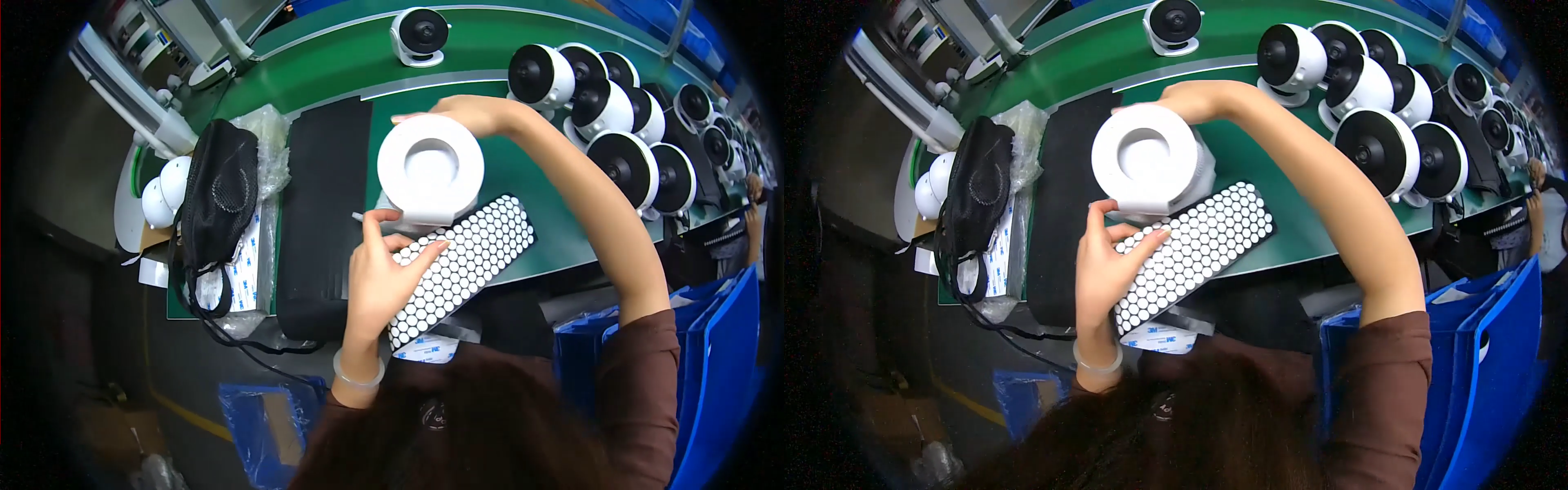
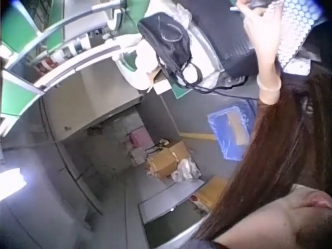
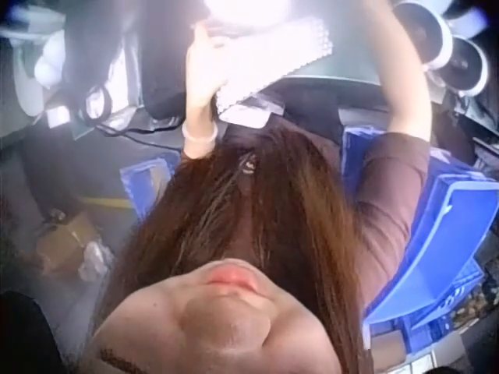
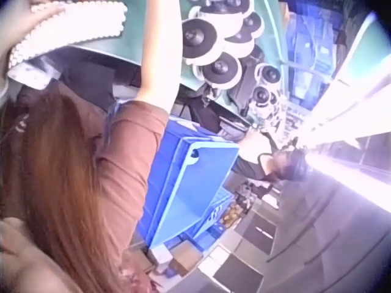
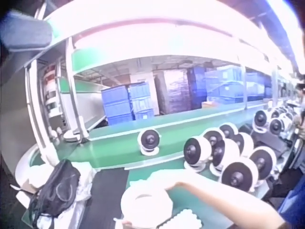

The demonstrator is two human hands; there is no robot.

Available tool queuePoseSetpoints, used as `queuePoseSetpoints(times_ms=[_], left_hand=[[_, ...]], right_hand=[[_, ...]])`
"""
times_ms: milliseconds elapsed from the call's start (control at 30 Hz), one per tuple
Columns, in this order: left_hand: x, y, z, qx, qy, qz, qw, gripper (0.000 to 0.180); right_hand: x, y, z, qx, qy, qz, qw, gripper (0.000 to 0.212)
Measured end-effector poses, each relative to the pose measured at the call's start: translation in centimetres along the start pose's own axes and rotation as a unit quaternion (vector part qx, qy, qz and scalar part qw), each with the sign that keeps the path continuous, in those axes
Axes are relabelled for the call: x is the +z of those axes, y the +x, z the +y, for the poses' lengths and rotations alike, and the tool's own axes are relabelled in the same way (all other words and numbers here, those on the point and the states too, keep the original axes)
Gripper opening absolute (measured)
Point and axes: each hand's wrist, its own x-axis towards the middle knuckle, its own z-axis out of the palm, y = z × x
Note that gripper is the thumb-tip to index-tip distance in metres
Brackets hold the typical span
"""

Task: Assembling security cameras by applying adhesive pads to components on a factory production line.

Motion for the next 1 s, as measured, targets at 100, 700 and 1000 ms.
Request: queuePoseSetpoints(times_ms=[100,700,1000], left_hand=[[-0.2,-0.1,0.2,0.012,0.015,0.013,1.000,0.053],[-1.5,-3.0,2.7,0.185,0.159,-0.093,0.965,0.014],[-0.8,-3.3,2.6,0.054,-0.066,-0.095,0.992,0.011]], right_hand=[[-0.4,-1.2,-1.5,0.056,-0.029,0.094,0.994,0.060],[6.9,-16.3,-3.1,0.056,0.314,0.150,0.936,0.011],[7.8,-15.9,-4.6,-0.124,0.049,0.245,0.960,0.022]])
